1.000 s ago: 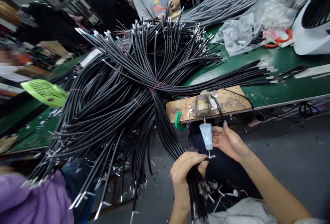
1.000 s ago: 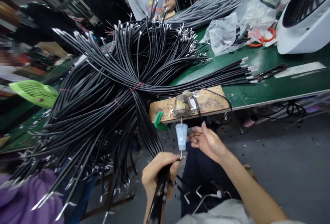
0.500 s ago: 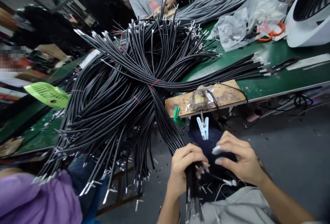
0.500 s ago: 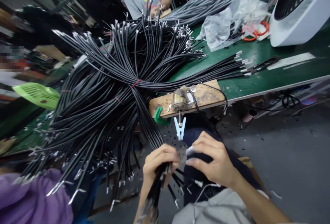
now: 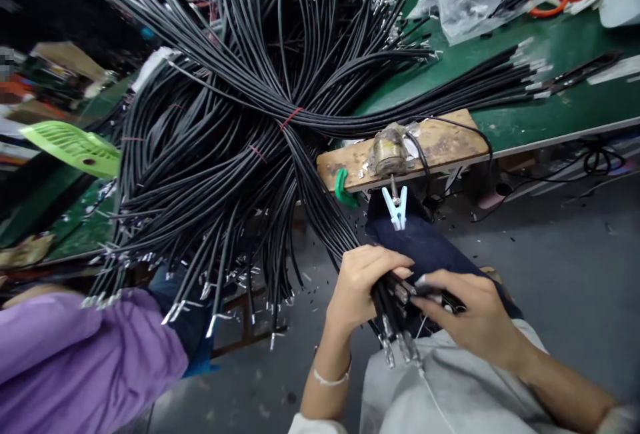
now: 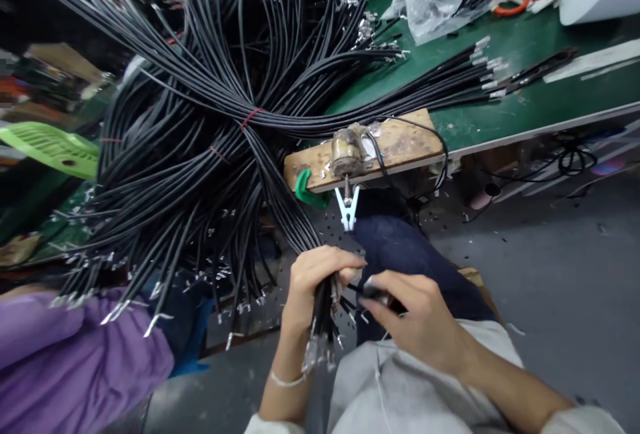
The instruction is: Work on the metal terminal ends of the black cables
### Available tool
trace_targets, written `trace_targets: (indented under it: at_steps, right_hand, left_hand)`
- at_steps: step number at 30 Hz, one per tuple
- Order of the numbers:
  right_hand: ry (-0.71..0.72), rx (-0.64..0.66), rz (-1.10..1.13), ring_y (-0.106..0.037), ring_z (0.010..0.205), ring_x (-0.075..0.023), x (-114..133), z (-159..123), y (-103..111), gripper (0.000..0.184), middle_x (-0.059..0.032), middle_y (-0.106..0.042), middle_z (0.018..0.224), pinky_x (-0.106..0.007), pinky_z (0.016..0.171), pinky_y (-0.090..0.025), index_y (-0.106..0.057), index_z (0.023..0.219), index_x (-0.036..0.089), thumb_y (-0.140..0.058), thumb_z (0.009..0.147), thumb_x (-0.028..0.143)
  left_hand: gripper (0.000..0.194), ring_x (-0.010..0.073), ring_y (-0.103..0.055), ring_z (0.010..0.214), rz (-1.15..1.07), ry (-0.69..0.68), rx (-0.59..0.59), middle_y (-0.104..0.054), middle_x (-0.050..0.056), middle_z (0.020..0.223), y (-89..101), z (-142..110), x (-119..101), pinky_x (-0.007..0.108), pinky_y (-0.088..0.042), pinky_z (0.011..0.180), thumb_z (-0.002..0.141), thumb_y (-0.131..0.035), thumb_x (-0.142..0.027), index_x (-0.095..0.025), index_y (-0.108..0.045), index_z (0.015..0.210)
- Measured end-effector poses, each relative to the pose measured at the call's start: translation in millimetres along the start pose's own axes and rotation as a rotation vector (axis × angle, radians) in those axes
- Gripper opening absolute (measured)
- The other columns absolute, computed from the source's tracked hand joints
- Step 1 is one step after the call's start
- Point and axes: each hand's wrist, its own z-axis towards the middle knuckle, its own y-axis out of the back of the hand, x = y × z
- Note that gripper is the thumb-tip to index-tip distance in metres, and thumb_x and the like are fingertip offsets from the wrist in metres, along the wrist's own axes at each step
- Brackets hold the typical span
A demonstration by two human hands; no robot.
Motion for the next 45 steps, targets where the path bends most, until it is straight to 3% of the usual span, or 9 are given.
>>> trace_targets:
  at_steps: [6,12,17,22,25,27,30,35,45]
  right_hand:
    - [-0.165,-0.039,0.553,-0.057,0.048,-0.0132,-17,34,-19,0.017,0.0008,-0.063,0.061,-0.026,0.048,-0.046,-0.063,0.082,0.018,-0.072,0.076,0.03]
    - [0.026,-0.259,0.203,-0.045,0.056,-0.0117,-17,46,-23,0.025,0.0012,-0.049,0.059,-0.026,0.053,-0.034,-0.058,0.06,0.017,-0.062,0.083,0.025]
    - [-0.086,-0.151,0.156,-0.032,0.048,-0.0088,-23,65,-22,0.044,0.0052,-0.032,0.048,-0.026,0.048,-0.024,-0.035,0.045,0.019,-0.061,0.08,0.029]
    - [-0.136,-0.064,0.366,-0.045,0.055,-0.0116,-29,75,1,0.04,0.0004,-0.052,0.058,-0.024,0.052,-0.036,-0.058,0.06,0.016,-0.055,0.086,0.046]
    - [-0.075,0.076,0.336,-0.048,0.062,-0.0129,-26,72,8,0.022,-0.0016,-0.057,0.07,-0.024,0.057,-0.039,-0.066,0.072,0.015,-0.068,0.079,0.037]
    - [-0.081,-0.005,0.361,-0.045,0.061,-0.0123,-23,69,1,0.021,-0.0001,-0.052,0.066,-0.024,0.056,-0.038,-0.064,0.067,0.016,-0.07,0.077,0.032]
    - [-0.177,-0.163,0.672,-0.045,0.061,-0.0125,-21,64,-21,0.025,0.001,-0.049,0.064,-0.025,0.057,-0.039,-0.06,0.064,0.017,-0.072,0.076,0.035]
    - [-0.359,-0.115,1.211,-0.052,0.062,-0.013,-21,57,-45,0.028,-0.0001,-0.056,0.067,-0.025,0.062,-0.044,-0.064,0.073,0.018,-0.078,0.068,0.041]
    - [0.324,-0.092,0.395,-0.058,0.081,-0.0209,-38,59,-19,0.016,-0.01,-0.065,0.089,-0.035,0.072,-0.048,-0.068,0.097,0.019,-0.062,0.086,0.03]
  left_hand:
    - [0.01,0.0148,-0.065,0.064,0.021,0.015,-0.09,-0.071,0.005,0.074,-2.2,-8,3,0.026,-0.044,0.06,0.085,-0.063,-0.019,-0.015,-0.068,0.093]
    - [0.004,0.013,-0.059,0.058,0.09,0.111,-0.126,-0.065,0.002,0.066,-10.6,-7,3,0.025,-0.04,0.058,0.083,-0.063,-0.013,-0.015,-0.065,0.081]
    - [0.012,0.0116,-0.056,0.054,0.168,0.138,-0.055,-0.061,0.001,0.061,-13.8,-1,0,0.025,-0.036,0.055,0.085,-0.059,-0.016,-0.015,-0.064,0.073]
    - [0.009,0.0111,-0.056,0.054,0.167,0.177,-0.25,-0.061,0.0,0.061,-20.8,0,1,0.023,-0.04,0.056,0.085,-0.059,-0.014,-0.015,-0.064,0.077]
    - [0.007,0.0113,-0.057,0.056,0.143,0.166,-0.268,-0.061,0.0,0.064,-21.5,1,0,0.022,-0.041,0.056,0.085,-0.059,-0.012,-0.016,-0.064,0.08]
    - [0.003,0.0119,-0.057,0.059,0.128,0.188,-0.244,-0.061,0.001,0.067,-20.9,1,-1,0.022,-0.042,0.057,0.084,-0.061,-0.013,-0.016,-0.063,0.084]
    - [0.003,0.0115,-0.055,0.058,0.124,0.237,-0.244,-0.058,0.0,0.067,-20.8,2,-1,0.021,-0.041,0.056,0.084,-0.063,-0.017,-0.016,-0.061,0.082]
    - [0.004,0.011,-0.055,0.056,0.089,0.191,-0.327,-0.059,0.0,0.065,-23.4,0,0,0.021,-0.04,0.055,0.083,-0.064,-0.014,-0.016,-0.063,0.08]
    - [0.026,0.0094,-0.047,0.049,0.104,0.204,-0.166,-0.05,-0.001,0.054,-9.7,1,-6,0.023,-0.031,0.05,0.09,-0.051,-0.018,-0.016,-0.058,0.065]
